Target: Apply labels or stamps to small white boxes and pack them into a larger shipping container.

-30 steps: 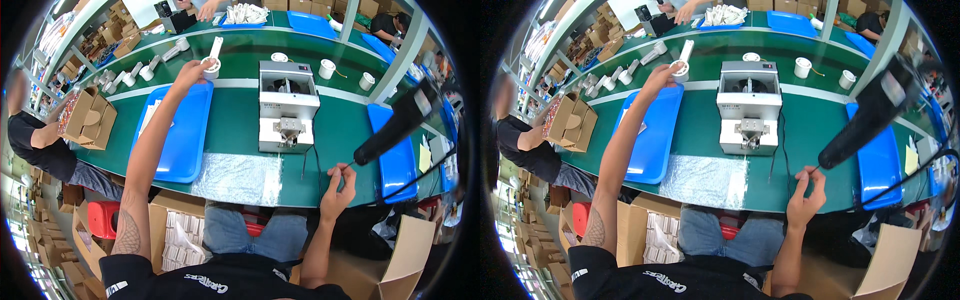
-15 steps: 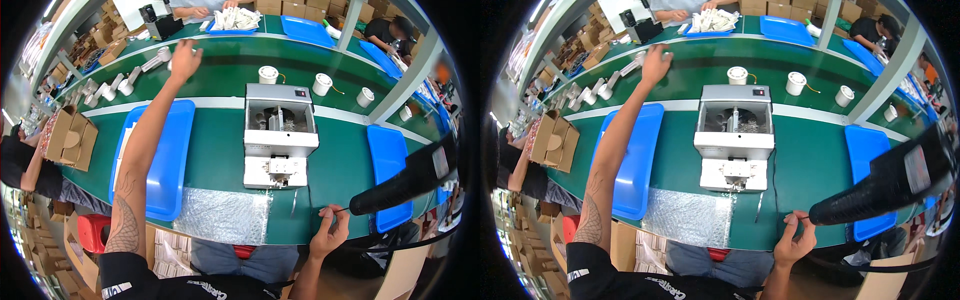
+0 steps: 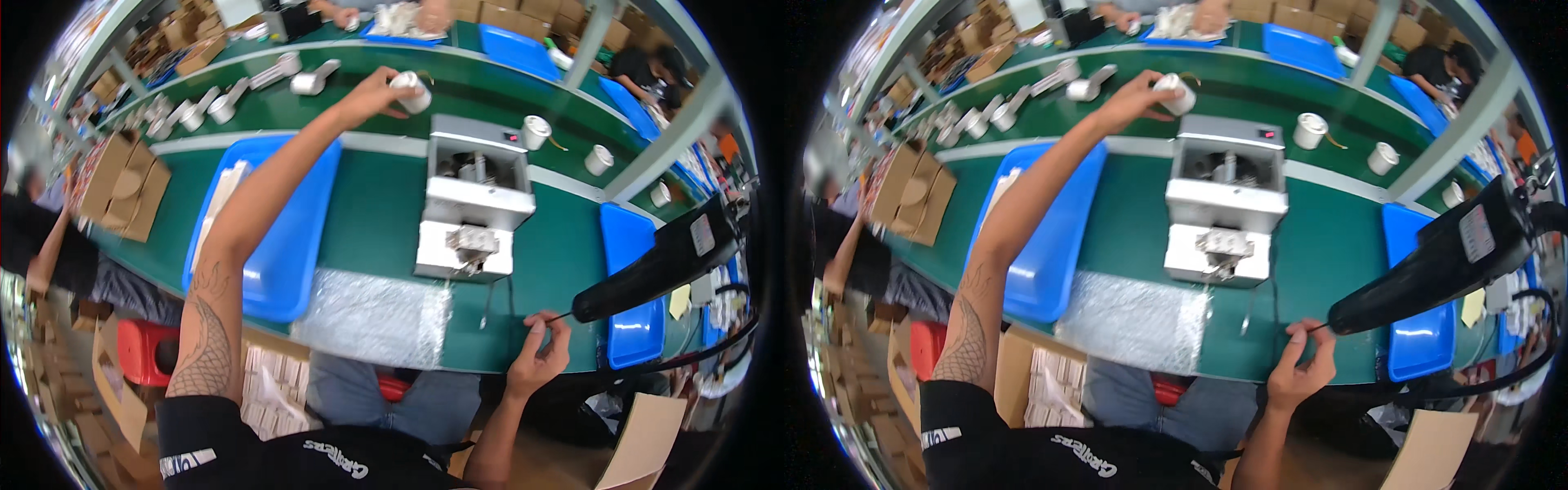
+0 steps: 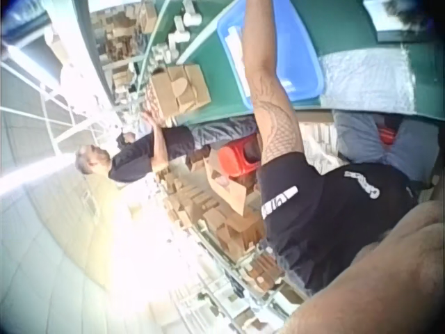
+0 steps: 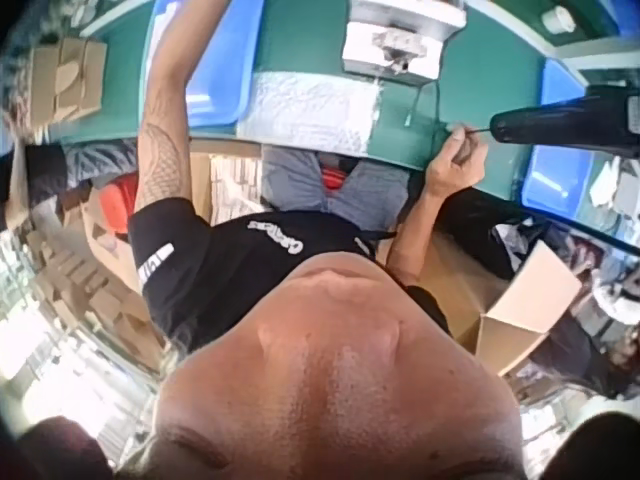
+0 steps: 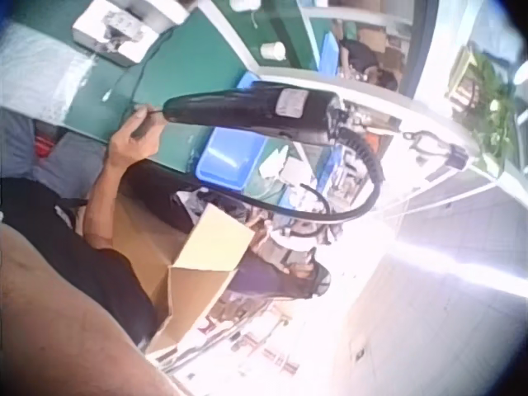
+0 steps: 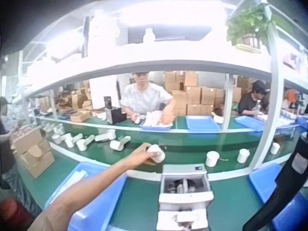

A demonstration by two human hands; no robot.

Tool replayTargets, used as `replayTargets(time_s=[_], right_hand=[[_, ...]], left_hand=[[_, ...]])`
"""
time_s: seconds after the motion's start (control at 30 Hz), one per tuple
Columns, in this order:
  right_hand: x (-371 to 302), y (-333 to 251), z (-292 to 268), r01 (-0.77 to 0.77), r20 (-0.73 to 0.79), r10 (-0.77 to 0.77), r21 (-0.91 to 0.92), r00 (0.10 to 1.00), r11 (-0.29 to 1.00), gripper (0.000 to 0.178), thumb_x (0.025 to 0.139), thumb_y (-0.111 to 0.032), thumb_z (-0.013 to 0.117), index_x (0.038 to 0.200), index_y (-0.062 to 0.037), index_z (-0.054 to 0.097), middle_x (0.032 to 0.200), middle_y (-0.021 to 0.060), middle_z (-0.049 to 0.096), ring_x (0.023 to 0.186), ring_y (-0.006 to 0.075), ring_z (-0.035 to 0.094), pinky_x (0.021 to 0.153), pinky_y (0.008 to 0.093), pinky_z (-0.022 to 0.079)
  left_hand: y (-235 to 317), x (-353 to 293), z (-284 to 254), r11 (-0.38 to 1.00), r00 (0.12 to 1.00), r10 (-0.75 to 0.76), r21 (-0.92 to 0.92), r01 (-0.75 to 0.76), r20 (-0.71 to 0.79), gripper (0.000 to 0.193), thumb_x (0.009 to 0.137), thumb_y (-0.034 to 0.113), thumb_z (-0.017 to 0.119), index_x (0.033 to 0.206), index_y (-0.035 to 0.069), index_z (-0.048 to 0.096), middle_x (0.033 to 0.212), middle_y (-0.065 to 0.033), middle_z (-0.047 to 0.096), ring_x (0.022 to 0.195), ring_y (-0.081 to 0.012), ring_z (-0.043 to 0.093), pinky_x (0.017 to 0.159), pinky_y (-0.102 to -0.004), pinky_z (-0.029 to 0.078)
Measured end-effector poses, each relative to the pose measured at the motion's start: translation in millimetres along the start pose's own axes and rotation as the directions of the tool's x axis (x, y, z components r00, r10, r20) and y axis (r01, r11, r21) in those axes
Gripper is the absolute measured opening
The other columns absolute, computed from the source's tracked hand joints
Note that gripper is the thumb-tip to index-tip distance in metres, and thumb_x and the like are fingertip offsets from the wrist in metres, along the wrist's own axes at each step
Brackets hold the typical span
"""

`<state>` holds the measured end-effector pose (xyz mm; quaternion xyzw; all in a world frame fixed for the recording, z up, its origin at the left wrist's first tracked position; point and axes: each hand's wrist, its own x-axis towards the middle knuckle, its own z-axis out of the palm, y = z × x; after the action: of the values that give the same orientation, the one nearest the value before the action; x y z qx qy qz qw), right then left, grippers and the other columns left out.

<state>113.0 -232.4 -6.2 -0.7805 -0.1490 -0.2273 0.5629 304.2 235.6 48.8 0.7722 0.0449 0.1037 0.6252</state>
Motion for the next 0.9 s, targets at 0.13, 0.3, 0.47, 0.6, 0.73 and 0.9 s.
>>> replayTargets(time_s=[0.13,0.3,0.47,0.6,0.73,0.9], right_hand=[[-3,6,-3,0.223,-0.153,-0.226,-0.042,0.962,0.974,0.025,0.101,0.002,0.055,0.124,0.0089,0.062,0.117,0.0192,0.067,0.107,0.0267,0.066,0.099,0.0393,0.052],[-18,-47,18,0.239,0.017,-0.264,0.372,0.964,0.897,0.023,0.100,0.003,0.058,0.122,0.0091,0.065,0.104,0.0165,0.073,0.090,0.0236,0.070,0.089,0.0344,0.056],[10,-163,165,0.286,0.690,-0.563,0.486,0.454,0.826,0.021,0.097,-0.006,0.069,0.116,0.0018,0.071,0.102,0.0121,0.073,0.092,0.0270,0.073,0.082,0.0341,0.057],[-8,-170,306,0.552,0.729,-0.562,0.304,0.390,0.776,0.049,0.098,-0.026,0.070,0.142,-0.0068,0.057,0.141,0.0158,0.059,0.124,0.0352,0.063,0.099,0.0465,0.055],[-3,-137,364,0.737,0.817,-0.464,0.072,0.343,0.672,0.045,0.095,-0.029,0.074,0.132,-0.0076,0.060,0.135,0.0190,0.064,0.119,0.0387,0.065,0.097,0.0506,0.055],[20,-128,299,0.374,0.742,-0.480,0.325,0.469,0.868,0.029,0.084,-0.018,0.076,0.108,-0.0044,0.067,0.098,0.0193,0.073,0.090,0.0420,0.072,0.078,0.0495,0.056]], left_hand=[[46,-114,-80,0.868,0.998,-0.019,-0.495,0.042,0.052,0.063,0.102,0.034,0.071,0.144,-0.003,0.043,0.137,-0.0224,0.058,0.130,-0.0366,0.060,0.115,-0.0555,0.048],[77,-304,-128,0.436,0.988,-0.132,-0.900,-0.018,-0.084,0.058,0.110,0.035,0.055,0.148,-0.006,0.043,0.154,-0.0302,0.044,0.145,-0.0428,0.046,0.118,-0.0581,0.046],[43,-474,-105,0.625,0.869,-0.156,-0.728,-0.282,-0.470,0.043,0.114,0.031,0.049,0.149,0.006,0.047,0.147,-0.0242,0.056,0.137,-0.0441,0.056,0.115,-0.0595,0.049],[25,-511,-33,0.621,0.856,-0.146,-0.720,-0.310,-0.495,0.036,0.110,0.037,0.057,0.137,0.013,0.054,0.145,-0.0190,0.060,0.134,-0.0387,0.061,0.113,-0.0610,0.051],[19,-502,19,0.627,0.917,-0.114,-0.743,-0.233,-0.384,0.029,0.108,0.032,0.063,0.127,0.011,0.061,0.149,-0.0208,0.058,0.132,-0.0351,0.061,0.112,-0.0580,0.051],[26,-478,54,0.777,0.964,-0.030,-0.613,-0.144,-0.263,0.023,0.108,0.020,0.062,0.110,-0.001,0.071,0.153,-0.0217,0.053,0.135,-0.0297,0.055,0.114,-0.0433,0.042]])
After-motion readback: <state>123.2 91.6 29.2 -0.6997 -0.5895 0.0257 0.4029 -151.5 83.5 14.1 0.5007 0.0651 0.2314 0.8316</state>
